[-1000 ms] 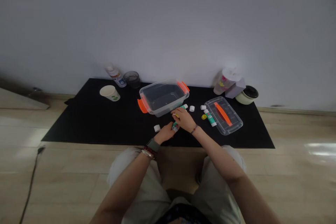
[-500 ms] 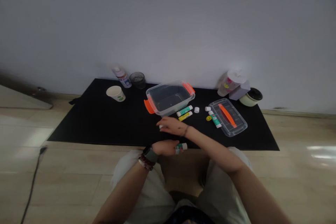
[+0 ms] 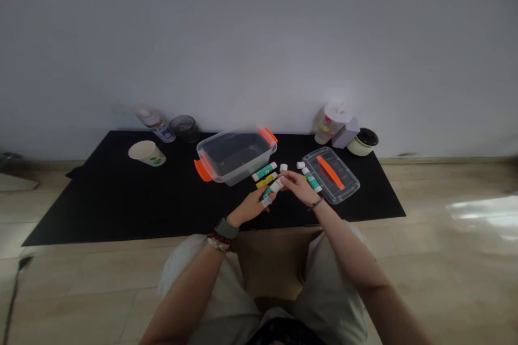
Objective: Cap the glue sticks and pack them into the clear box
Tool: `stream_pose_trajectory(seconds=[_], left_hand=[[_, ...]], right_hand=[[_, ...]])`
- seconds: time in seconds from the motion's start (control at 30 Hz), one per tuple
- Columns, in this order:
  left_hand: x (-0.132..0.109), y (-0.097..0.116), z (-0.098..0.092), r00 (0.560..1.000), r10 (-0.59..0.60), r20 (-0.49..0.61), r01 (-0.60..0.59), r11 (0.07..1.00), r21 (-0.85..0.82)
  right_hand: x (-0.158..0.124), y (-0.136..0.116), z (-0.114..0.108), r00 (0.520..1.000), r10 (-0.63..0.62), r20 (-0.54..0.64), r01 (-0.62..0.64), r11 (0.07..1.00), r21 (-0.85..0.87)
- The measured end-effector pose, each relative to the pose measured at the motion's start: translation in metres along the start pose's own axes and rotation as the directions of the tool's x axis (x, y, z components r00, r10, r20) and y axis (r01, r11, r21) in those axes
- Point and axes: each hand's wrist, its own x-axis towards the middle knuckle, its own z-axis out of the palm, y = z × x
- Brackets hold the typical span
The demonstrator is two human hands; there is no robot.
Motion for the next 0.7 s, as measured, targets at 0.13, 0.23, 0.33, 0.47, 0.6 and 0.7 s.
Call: stream_pose_trajectory(seconds=[0.13,0.23,0.33,0.47,0.6,0.7], left_hand=[[0.003,0.0,0.001,1.0,-0.011,0.024,0.013,0.997,-0.075],[0.001,0.008,-0.001,0.996,0.002,0.095,0.009,0.994,-0.112],[-0.002,0.018,0.0,0.978,0.005,0.21,0.027,0.988,-0.149],[0.001,0.022,0.011,0.981,0.079,0.179,-0.048,0.984,-0.169],[0.005,0.022,0.023,0.985,0.172,0.033,-0.174,0.982,0.069],[0.006,0.025,0.027,0.987,0.158,-0.035,-0.137,0.931,0.337]], right_hand=[[-0.004,-0.005,0.004,0.993,-0.121,0.017,0.122,0.967,-0.223],[-0.009,-0.012,0.003,0.976,-0.214,0.039,0.211,0.888,-0.409],[-0.013,-0.018,0.004,0.96,-0.258,0.112,0.278,0.814,-0.51],[-0.016,-0.021,0.008,0.947,-0.294,0.128,0.31,0.741,-0.596],[-0.015,-0.021,0.01,0.958,-0.268,0.1,0.252,0.627,-0.737],[-0.012,-0.021,0.012,0.974,-0.215,0.067,0.176,0.543,-0.821]])
